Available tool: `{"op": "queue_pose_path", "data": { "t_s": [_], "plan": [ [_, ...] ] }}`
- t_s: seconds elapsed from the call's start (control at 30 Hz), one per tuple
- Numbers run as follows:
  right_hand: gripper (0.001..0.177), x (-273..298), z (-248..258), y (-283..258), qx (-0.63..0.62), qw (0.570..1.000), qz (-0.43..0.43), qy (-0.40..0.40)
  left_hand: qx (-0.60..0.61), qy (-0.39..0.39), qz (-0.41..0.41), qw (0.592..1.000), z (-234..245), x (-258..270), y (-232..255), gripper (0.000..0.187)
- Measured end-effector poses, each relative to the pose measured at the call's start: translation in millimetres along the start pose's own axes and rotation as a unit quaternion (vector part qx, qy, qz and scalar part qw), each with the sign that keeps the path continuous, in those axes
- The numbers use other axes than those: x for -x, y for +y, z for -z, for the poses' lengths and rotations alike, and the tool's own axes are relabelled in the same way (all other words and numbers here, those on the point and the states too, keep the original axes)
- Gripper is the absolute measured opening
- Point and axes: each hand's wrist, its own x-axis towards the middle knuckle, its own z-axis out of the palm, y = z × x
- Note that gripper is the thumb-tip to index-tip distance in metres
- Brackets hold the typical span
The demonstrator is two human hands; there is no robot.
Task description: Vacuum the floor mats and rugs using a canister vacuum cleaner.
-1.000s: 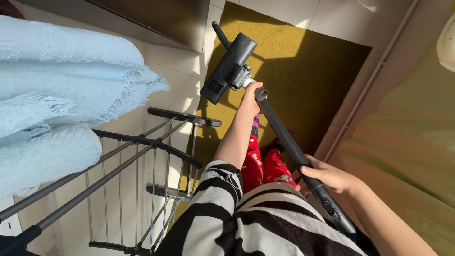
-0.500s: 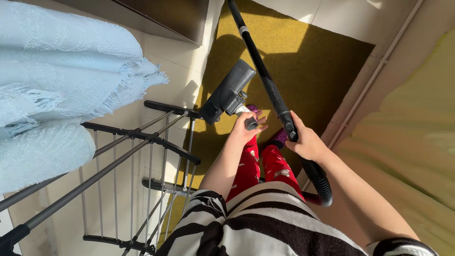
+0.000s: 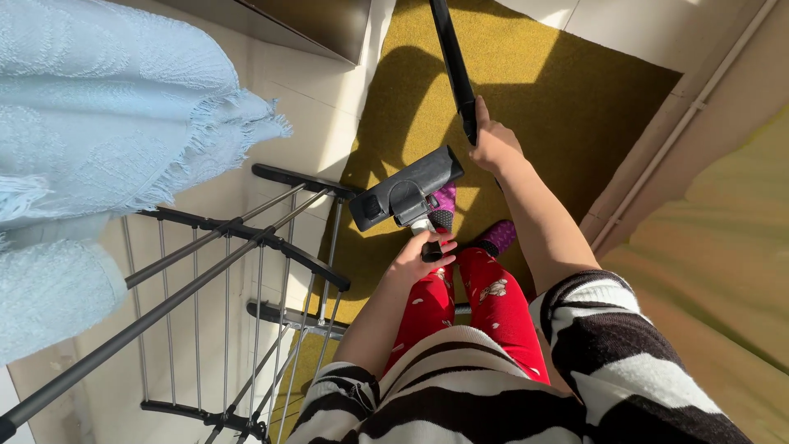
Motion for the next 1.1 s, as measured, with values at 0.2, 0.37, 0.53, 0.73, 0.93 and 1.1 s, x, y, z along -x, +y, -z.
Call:
{"op": "queue_pose_path", "data": {
  "t_s": [0.2,0.37,0.53,0.73,0.93,1.1],
  "plan": [
    [0.102,46,-27,26,-0.071,0.995,0.066,0.037,0.054,-0.047,-0.016,0.997,21,-4,-18,0.051],
    [0.111,131,-5,26,-0.121,0.992,0.043,-0.004,0.02,-0.023,-0.011,0.999,3,17,-19,0.049],
    [0.108,176,-2,42,-0.231,0.973,0.018,-0.019,-0.009,-0.048,0.015,0.999,-13,27,-11,0.044],
    [0.104,213,7,26,-0.276,0.959,-0.032,-0.052,-0.066,-0.001,-0.007,0.998,-30,40,1,0.036],
    [0.106,219,1,36,-0.288,0.957,0.008,-0.031,-0.038,-0.017,-0.048,0.998,-28,68,2,0.033],
    [0.104,220,13,37,-0.325,0.944,-0.042,-0.031,-0.053,0.009,-0.011,0.998,-16,70,3,0.037]
  ]
}}
